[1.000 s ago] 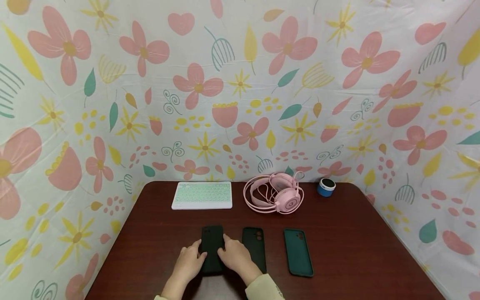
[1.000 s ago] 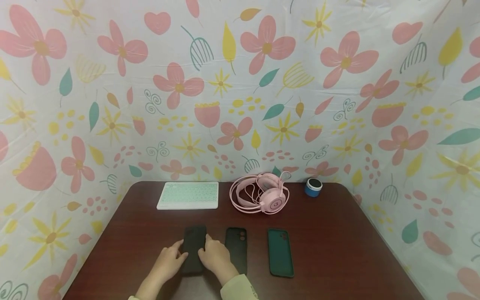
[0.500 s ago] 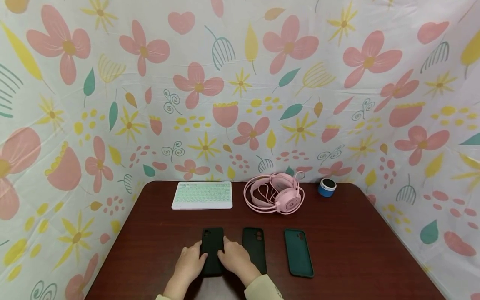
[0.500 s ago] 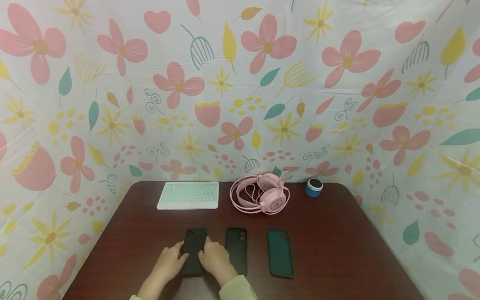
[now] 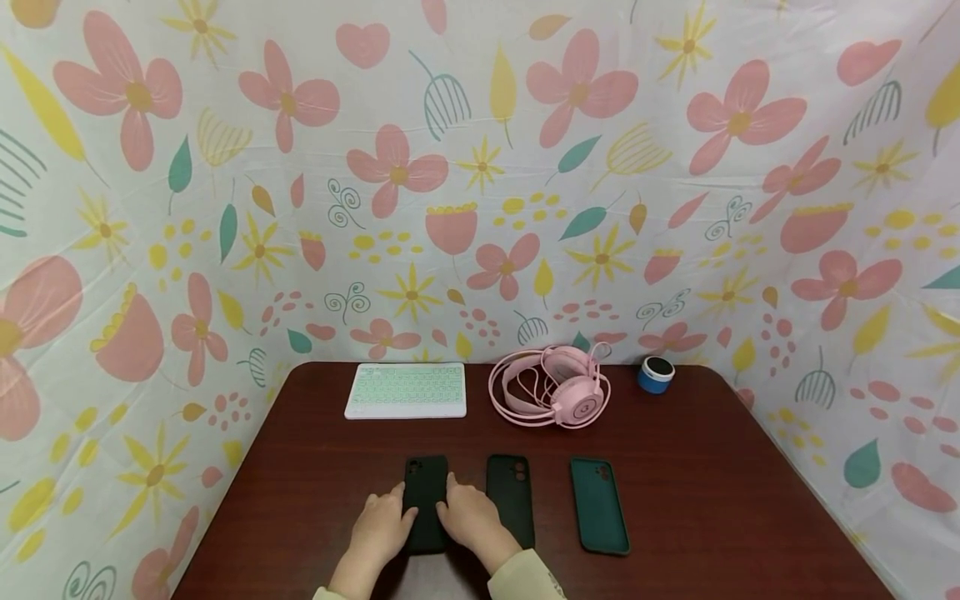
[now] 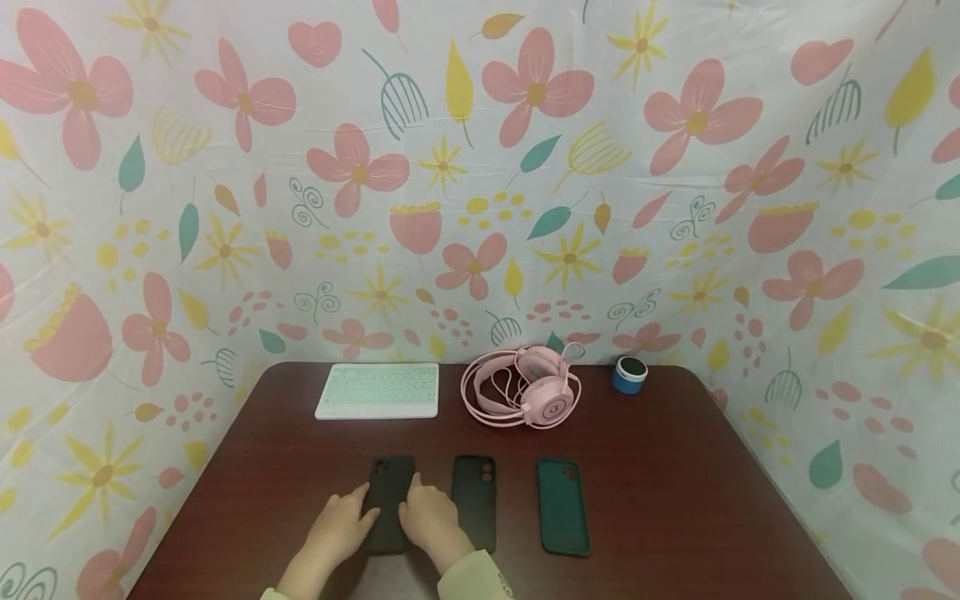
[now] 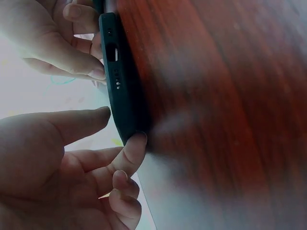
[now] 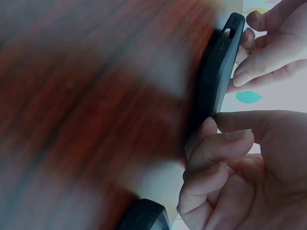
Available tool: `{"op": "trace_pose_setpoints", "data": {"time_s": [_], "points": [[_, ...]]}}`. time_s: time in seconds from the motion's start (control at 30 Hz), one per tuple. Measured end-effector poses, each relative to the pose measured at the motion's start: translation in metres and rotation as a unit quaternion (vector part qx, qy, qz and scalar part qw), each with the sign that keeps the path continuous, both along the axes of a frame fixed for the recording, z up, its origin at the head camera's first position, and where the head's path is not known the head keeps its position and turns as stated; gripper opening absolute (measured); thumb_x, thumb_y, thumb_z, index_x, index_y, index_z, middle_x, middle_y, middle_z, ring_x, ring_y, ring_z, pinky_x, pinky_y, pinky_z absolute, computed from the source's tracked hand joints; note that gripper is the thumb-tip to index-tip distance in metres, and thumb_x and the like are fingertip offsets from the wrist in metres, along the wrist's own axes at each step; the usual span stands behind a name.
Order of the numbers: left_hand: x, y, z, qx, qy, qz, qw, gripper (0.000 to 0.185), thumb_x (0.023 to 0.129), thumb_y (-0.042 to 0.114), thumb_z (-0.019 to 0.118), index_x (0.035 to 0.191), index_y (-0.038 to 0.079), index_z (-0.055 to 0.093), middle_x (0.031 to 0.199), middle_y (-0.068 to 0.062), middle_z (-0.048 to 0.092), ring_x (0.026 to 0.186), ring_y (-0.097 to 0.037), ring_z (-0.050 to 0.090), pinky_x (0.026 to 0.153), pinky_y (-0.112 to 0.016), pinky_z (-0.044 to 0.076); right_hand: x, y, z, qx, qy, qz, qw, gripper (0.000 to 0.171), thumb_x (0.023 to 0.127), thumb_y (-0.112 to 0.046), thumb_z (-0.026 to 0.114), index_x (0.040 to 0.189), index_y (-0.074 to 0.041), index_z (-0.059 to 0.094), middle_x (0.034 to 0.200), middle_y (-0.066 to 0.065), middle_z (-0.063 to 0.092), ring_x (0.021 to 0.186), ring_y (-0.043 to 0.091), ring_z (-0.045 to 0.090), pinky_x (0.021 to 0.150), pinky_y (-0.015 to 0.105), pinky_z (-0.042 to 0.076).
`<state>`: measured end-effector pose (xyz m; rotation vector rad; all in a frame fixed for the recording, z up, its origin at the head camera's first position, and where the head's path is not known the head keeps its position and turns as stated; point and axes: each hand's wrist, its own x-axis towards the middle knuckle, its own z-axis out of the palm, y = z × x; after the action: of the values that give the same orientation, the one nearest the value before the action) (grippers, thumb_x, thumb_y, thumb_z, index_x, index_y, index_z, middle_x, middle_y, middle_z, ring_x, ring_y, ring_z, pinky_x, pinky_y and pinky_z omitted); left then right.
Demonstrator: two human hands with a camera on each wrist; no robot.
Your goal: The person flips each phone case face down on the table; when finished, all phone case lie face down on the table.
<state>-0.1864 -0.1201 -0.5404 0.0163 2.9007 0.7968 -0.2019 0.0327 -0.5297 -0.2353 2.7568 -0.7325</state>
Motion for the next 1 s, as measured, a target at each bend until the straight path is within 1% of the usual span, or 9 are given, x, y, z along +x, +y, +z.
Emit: {"op": "trace_pose_setpoints", "data": {"time_s": [0.1,0.33,0.43,0.6,0.73,0.8,0.87,0.97,1.0], "points": [[0.000,0.000,-0.001,-0.002,0.002,0.001,1.0000,0.051,0.091,0.021,0.068,0.132,-0.006,0.054,0.112,-0.020,0.064,0.094,-0.035,0.054,0.075,-0.048,0.048,0.000,-0.001,0.000,0.003,0.005,0.000,1.000,0.056,0.095,-0.023,0.062,0.141,0.003,0.046,0.102,0.018,0.067,0.056,0.023,0.057,0.051,0.040,0.045],[-0.001,-0.001,-0.005,-0.007,0.000,-0.001,1.0000,0.052,0.090,0.021,0.068,0.132,-0.006,0.053,0.109,-0.021,0.064,0.096,-0.037,0.053,0.076,-0.048,0.048,-0.001,-0.003,-0.005,0.019,0.019,-0.008,1.000,0.057,0.094,-0.023,0.063,0.141,0.003,0.046,0.111,0.019,0.066,0.082,0.030,0.066,0.063,0.045,0.051],[0.000,-0.001,-0.006,-0.009,-0.002,0.001,1.0000,0.053,0.090,0.022,0.069,0.132,-0.006,0.053,0.109,-0.020,0.064,0.096,-0.037,0.053,0.076,-0.048,0.047,-0.001,-0.003,-0.006,0.020,0.020,-0.007,1.000,0.057,0.094,-0.023,0.063,0.141,0.003,0.045,0.111,0.019,0.066,0.080,0.029,0.066,0.062,0.044,0.051],[0.004,0.001,-0.003,-0.005,-0.015,0.013,0.9998,0.057,0.090,0.026,0.068,0.135,-0.005,0.051,0.108,-0.020,0.064,0.098,-0.040,0.053,0.075,-0.051,0.048,0.001,0.000,-0.004,0.000,0.005,-0.002,1.000,0.057,0.095,-0.024,0.062,0.142,0.003,0.044,0.106,0.019,0.066,0.064,0.027,0.062,0.055,0.043,0.048],[0.007,0.004,0.002,-0.016,-0.026,0.036,0.9989,0.058,0.091,0.033,0.067,0.132,-0.005,0.052,0.106,-0.021,0.063,0.101,-0.042,0.051,0.072,-0.054,0.047,0.002,0.005,0.000,-0.017,0.008,-0.001,1.000,0.055,0.095,-0.026,0.061,0.140,0.004,0.047,0.115,0.020,0.064,0.079,0.032,0.065,0.065,0.048,0.050],[0.008,0.006,0.006,-0.035,-0.025,0.050,0.9978,0.058,0.091,0.035,0.066,0.131,-0.004,0.054,0.106,-0.022,0.061,0.101,-0.043,0.050,0.071,-0.055,0.047,0.003,0.008,0.001,-0.029,0.014,-0.002,0.999,0.055,0.095,-0.026,0.061,0.139,0.004,0.048,0.117,0.021,0.063,0.078,0.032,0.065,0.065,0.048,0.050],[0.009,0.009,0.010,-0.053,-0.023,0.060,0.9965,0.059,0.091,0.038,0.066,0.130,-0.004,0.054,0.107,-0.024,0.057,0.102,-0.043,0.048,0.069,-0.055,0.047,0.002,0.013,0.002,-0.039,0.022,-0.004,0.999,0.055,0.095,-0.027,0.061,0.139,0.005,0.048,0.115,0.021,0.064,0.071,0.029,0.064,0.061,0.046,0.049],[0.009,0.015,0.015,-0.062,-0.005,0.061,0.9962,0.061,0.090,0.039,0.066,0.131,-0.004,0.054,0.109,-0.026,0.053,0.104,-0.043,0.046,0.069,-0.054,0.048,0.001,0.023,0.005,-0.056,0.031,-0.012,0.998,0.055,0.096,-0.026,0.060,0.139,0.005,0.047,0.102,0.021,0.066,0.054,0.025,0.056,0.052,0.042,0.043],[0.010,0.019,0.017,-0.059,0.003,0.057,0.9966,0.061,0.090,0.039,0.067,0.131,-0.004,0.055,0.109,-0.026,0.053,0.103,-0.042,0.046,0.069,-0.052,0.048,0.001,0.026,0.007,-0.057,0.041,-0.014,0.997,0.054,0.096,-0.026,0.059,0.139,0.005,0.047,0.101,0.021,0.066,0.055,0.025,0.056,0.053,0.042,0.043]]}}
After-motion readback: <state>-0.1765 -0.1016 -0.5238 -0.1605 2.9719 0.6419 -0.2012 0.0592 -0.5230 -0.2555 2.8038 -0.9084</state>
